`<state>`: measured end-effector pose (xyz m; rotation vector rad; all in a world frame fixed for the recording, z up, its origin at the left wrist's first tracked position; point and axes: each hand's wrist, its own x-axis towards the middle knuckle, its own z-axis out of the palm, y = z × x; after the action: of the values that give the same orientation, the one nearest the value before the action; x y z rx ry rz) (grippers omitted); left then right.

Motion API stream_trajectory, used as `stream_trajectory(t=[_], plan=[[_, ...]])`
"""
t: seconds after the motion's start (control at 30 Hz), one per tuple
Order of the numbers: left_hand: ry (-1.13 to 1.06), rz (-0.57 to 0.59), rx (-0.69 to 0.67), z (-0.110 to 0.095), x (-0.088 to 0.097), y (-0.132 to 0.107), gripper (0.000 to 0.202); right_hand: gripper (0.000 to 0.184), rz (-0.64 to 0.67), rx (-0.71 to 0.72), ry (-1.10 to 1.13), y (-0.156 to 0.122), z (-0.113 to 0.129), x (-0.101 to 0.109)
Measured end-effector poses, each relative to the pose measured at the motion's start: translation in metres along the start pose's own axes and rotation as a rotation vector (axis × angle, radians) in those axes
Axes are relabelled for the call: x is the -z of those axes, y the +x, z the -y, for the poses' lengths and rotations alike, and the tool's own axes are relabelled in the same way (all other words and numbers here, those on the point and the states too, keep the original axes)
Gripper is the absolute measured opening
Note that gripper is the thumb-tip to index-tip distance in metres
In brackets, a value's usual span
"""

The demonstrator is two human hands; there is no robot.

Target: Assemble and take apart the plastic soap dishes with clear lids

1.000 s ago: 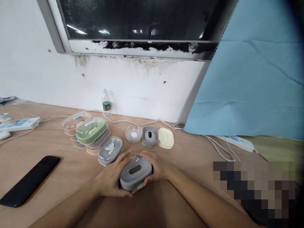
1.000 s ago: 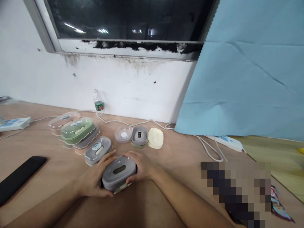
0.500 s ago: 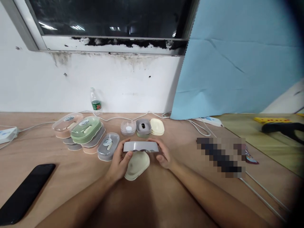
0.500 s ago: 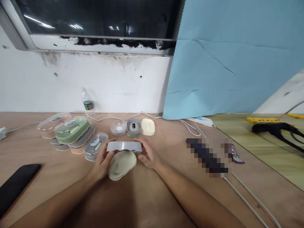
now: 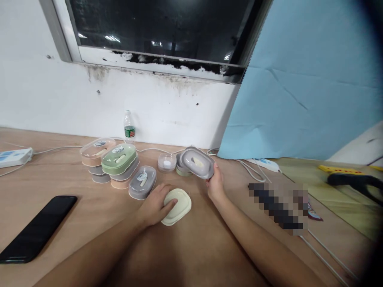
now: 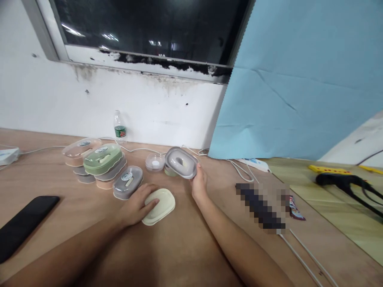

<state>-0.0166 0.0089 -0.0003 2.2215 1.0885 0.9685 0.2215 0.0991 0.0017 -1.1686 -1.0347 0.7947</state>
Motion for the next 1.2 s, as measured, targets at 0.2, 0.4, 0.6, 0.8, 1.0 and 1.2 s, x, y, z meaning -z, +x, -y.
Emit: stream_trajectory(t=[0.2,0.4,0.6,0.8,1.0,1.2], plan=[[0.152,0.073,-0.082,-0.004,0.003,-0.001,0.046,0.046,0.077,-0.194,0.087,0.015,0.005,-0.021],[0.197,0.166,-0.122,-0.002,0.004,-0.003,0.061,0.053,0.18,-0.232,0.014,0.012,-0.004,-0.025],[0.272,0.288,-0.169,0.001,-0.003,-0.006,0.08,0.048,0.207,0.09,-0.268,0.002,-0.017,-0.005],[0.21,0.113,-0.157,-0.002,0.001,-0.005,0.065,0.031,0.592,0.438,-0.531,-0.026,-0.004,0.014],[0.203,-0.06,-0.244,-0.005,0.01,-0.005,0.061,0.04,0.778,0.733,-0.547,-0.037,0.002,0.015],[0.374,-0.209,-0.248,-0.002,0.026,-0.001,0.059,0.026,0.258,0.495,-0.356,-0.021,-0.019,0.018]])
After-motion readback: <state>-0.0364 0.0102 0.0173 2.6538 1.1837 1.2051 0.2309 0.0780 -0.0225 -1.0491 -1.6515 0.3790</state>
